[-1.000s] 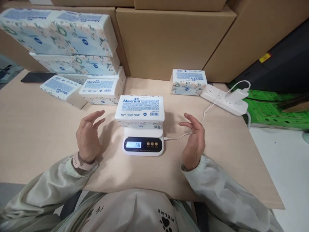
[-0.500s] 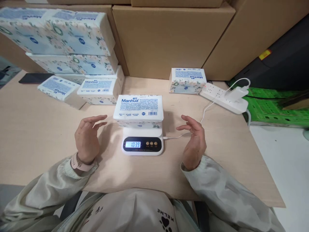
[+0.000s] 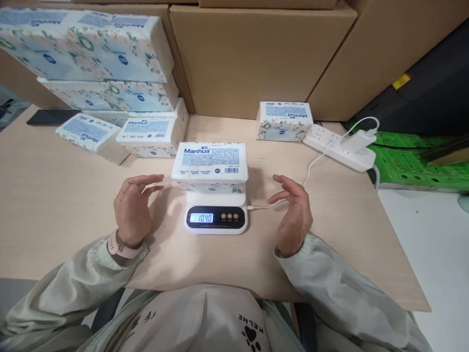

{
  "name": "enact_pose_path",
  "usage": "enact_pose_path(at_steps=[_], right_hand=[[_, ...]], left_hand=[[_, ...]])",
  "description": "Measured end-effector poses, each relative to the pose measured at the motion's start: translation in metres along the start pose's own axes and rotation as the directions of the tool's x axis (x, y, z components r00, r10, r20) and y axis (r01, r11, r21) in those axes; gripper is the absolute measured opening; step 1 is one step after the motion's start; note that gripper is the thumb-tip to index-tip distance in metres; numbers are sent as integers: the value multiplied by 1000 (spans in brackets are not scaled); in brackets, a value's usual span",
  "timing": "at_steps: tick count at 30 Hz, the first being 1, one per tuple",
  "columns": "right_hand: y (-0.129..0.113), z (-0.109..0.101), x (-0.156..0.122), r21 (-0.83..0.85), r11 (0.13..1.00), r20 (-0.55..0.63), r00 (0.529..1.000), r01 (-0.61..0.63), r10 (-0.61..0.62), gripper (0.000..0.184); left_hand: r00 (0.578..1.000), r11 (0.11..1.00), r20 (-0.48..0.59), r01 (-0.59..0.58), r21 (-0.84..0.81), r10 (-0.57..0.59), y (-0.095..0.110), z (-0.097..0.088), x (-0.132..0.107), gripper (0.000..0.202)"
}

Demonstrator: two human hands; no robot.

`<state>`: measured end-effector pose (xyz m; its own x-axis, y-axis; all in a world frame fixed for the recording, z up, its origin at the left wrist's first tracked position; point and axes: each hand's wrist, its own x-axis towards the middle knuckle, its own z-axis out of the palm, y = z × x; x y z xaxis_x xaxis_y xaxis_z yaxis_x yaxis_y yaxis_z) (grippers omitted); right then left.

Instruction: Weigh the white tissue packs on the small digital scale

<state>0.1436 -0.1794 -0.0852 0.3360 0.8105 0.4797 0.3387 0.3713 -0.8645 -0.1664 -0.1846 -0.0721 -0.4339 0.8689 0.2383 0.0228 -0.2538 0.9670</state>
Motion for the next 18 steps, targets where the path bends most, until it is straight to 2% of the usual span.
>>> enact_pose_path(at_steps=[7, 10, 12, 15, 16, 18], right_hand=[[-4, -5, -1, 11, 999, 46, 998, -43, 42, 47], [-6, -6, 7, 38, 994, 174, 980, -106, 98, 44], [-10, -4, 16, 52, 971, 330, 922, -233, 204, 49], [-22, 5, 33, -18, 915, 525, 775, -403, 352, 65], [-28, 9, 38, -42, 912, 586, 730, -407, 353, 67], [-43, 19, 48, -42, 936, 708, 651, -349, 274, 68]], left_hand=[[999, 999, 17, -26, -42, 27, 0, 0, -1, 25], [995, 998, 86, -46, -33, 48, 2, 0, 2, 32], [984, 1000, 176, -18, -21, 21, 3, 3, 4, 37], [939, 996, 335, 93, -12, -84, 9, 11, 6, 47], [912, 992, 395, 127, -11, -112, 12, 15, 6, 50], [862, 991, 494, 135, -15, -110, 19, 22, 7, 51]])
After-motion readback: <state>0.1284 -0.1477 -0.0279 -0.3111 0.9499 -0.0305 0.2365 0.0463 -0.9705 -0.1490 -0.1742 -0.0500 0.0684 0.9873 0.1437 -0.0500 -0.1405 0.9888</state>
